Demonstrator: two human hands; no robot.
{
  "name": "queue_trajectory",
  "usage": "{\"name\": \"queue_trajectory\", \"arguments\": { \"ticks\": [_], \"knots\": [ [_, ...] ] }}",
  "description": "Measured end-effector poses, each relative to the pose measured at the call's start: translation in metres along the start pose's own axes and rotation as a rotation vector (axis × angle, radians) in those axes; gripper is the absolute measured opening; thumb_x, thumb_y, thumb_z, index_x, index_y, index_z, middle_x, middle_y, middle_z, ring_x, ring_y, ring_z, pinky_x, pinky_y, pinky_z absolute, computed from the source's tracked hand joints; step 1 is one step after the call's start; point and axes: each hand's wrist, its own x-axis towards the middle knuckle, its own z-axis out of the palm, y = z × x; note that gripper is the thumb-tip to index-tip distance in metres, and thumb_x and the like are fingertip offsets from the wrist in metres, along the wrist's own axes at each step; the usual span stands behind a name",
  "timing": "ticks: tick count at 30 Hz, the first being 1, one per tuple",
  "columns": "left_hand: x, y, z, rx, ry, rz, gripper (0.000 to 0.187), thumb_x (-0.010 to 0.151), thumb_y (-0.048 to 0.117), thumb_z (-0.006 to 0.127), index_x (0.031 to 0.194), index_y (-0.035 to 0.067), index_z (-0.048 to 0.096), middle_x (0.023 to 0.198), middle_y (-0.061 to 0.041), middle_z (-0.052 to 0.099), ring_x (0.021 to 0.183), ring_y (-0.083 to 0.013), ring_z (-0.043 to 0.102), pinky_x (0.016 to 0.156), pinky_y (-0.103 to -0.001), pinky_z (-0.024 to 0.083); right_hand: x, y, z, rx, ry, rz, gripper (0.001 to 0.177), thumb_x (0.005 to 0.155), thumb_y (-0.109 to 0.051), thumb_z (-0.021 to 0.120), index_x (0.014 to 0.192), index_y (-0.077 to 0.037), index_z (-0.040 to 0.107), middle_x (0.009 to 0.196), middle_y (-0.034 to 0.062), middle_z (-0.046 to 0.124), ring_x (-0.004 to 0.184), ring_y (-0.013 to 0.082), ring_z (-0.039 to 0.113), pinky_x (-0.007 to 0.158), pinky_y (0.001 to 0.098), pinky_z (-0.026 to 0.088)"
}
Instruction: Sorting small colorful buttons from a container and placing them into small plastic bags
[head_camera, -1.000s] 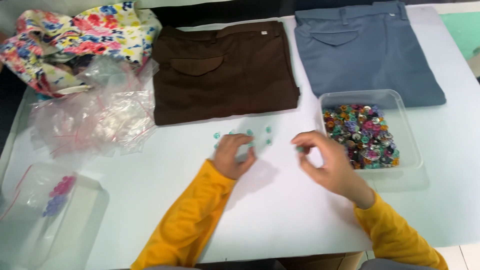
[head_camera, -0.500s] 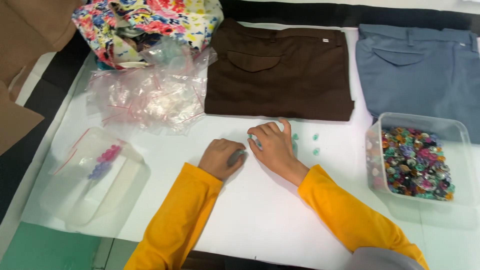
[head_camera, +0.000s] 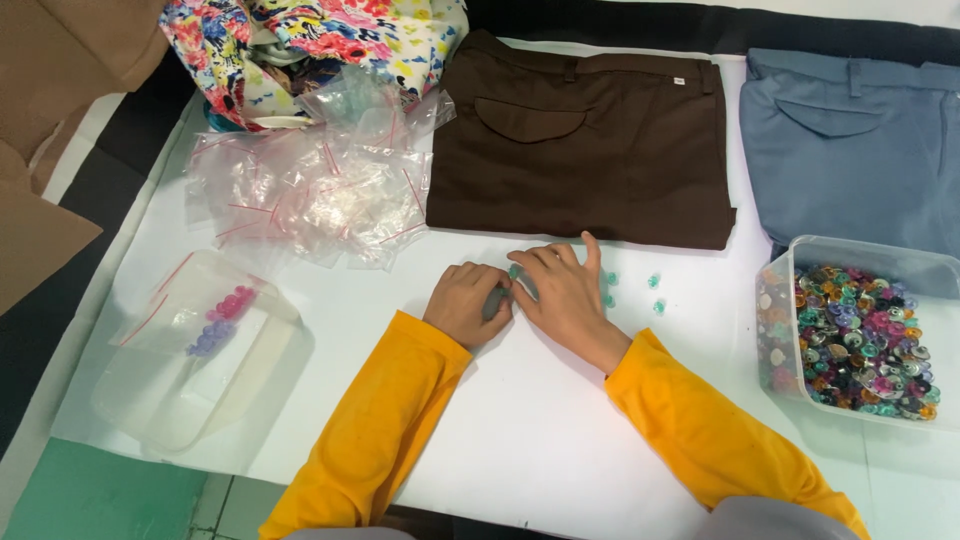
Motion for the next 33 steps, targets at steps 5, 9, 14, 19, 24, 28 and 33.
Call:
{"name": "queue_trajectory", "arguments": {
  "ticks": [5, 9, 14, 19, 24, 28, 33],
  "knots": [
    [-0.002, 0.008, -0.001, 0.020, 0.021, 0.012, 0.015, 0.089, 0.027, 0.069, 0.101, 0.020, 0.067, 0.091, -0.002, 0.072, 0.095, -0.0226, 0.069, 0.088, -0.037, 0.051, -0.023, 0.008, -0.013, -0.079, 0.134, -0.026, 0.026, 0.089, -0.035, 0.073, 0.110, -0.019, 0.070, 0.116, 0.0028, 0.065, 0.120, 0.0270, 0.054, 0.113, 0.0647, 0.018],
    [-0.004, 0.011, 0.001, 0.023, 0.031, 0.006, 0.013, 0.089, 0.023, 0.070, 0.102, 0.020, 0.070, 0.093, -0.002, 0.074, 0.096, -0.0227, 0.070, 0.089, -0.037, 0.051, -0.037, 0.014, -0.016, -0.104, 0.154, -0.047, 0.016, 0.092, -0.034, 0.072, 0.100, -0.020, 0.071, 0.119, 0.0020, 0.062, 0.123, 0.0272, 0.051, 0.113, 0.0666, 0.017],
    [-0.005, 0.014, -0.001, 0.039, 0.037, -0.002, 0.016, 0.091, 0.026, 0.067, 0.106, 0.020, 0.069, 0.097, -0.002, 0.074, 0.098, -0.0214, 0.069, 0.089, -0.036, 0.052, -0.040, 0.015, -0.019, -0.084, 0.127, -0.046, 0.019, 0.092, -0.036, 0.071, 0.102, -0.020, 0.072, 0.120, 0.0033, 0.062, 0.126, 0.0276, 0.050, 0.114, 0.0676, 0.013],
    [-0.006, 0.017, -0.002, 0.048, 0.042, -0.005, 0.022, 0.092, 0.029, 0.066, 0.111, 0.020, 0.068, 0.104, -0.002, 0.072, 0.102, -0.0213, 0.068, 0.089, -0.036, 0.052, -0.048, 0.024, -0.026, -0.079, 0.173, -0.042, 0.030, 0.090, -0.041, 0.073, 0.111, -0.020, 0.070, 0.124, 0.0038, 0.060, 0.127, 0.0282, 0.049, 0.115, 0.0667, 0.011],
    [-0.005, 0.019, 0.002, 0.102, 0.113, -0.001, 0.025, 0.092, 0.029, 0.067, 0.116, 0.023, 0.066, 0.112, -0.002, 0.063, 0.103, -0.0236, 0.064, 0.088, -0.038, 0.053, -0.061, 0.040, -0.032, -0.131, 0.122, 0.041, 0.023, 0.092, -0.040, 0.072, 0.103, -0.020, 0.073, 0.123, 0.0022, 0.062, 0.130, 0.0259, 0.049, 0.116, 0.0658, 0.009],
    [0.001, 0.032, 0.000, 0.131, 0.106, 0.024, 0.022, 0.094, 0.034, 0.067, 0.113, 0.023, 0.069, 0.116, -0.002, 0.061, 0.107, -0.0236, 0.062, 0.090, -0.039, 0.051, -0.066, 0.043, -0.035, -0.119, 0.108, 0.053, 0.018, 0.094, -0.035, 0.071, 0.102, -0.020, 0.074, 0.123, 0.0028, 0.063, 0.129, 0.0267, 0.050, 0.117, 0.0655, 0.009],
    [0.002, 0.029, 0.014, 0.205, 0.094, 0.051, 0.017, 0.095, 0.036, 0.067, 0.104, 0.023, 0.072, 0.123, -0.001, 0.057, 0.115, -0.0241, 0.057, 0.094, -0.040, 0.046, -0.069, 0.044, -0.040, -0.112, 0.118, 0.067, 0.024, 0.093, -0.040, 0.073, 0.108, -0.021, 0.074, 0.123, 0.0028, 0.063, 0.130, 0.0269, 0.049, 0.115, 0.0675, 0.009]
  ]
}}
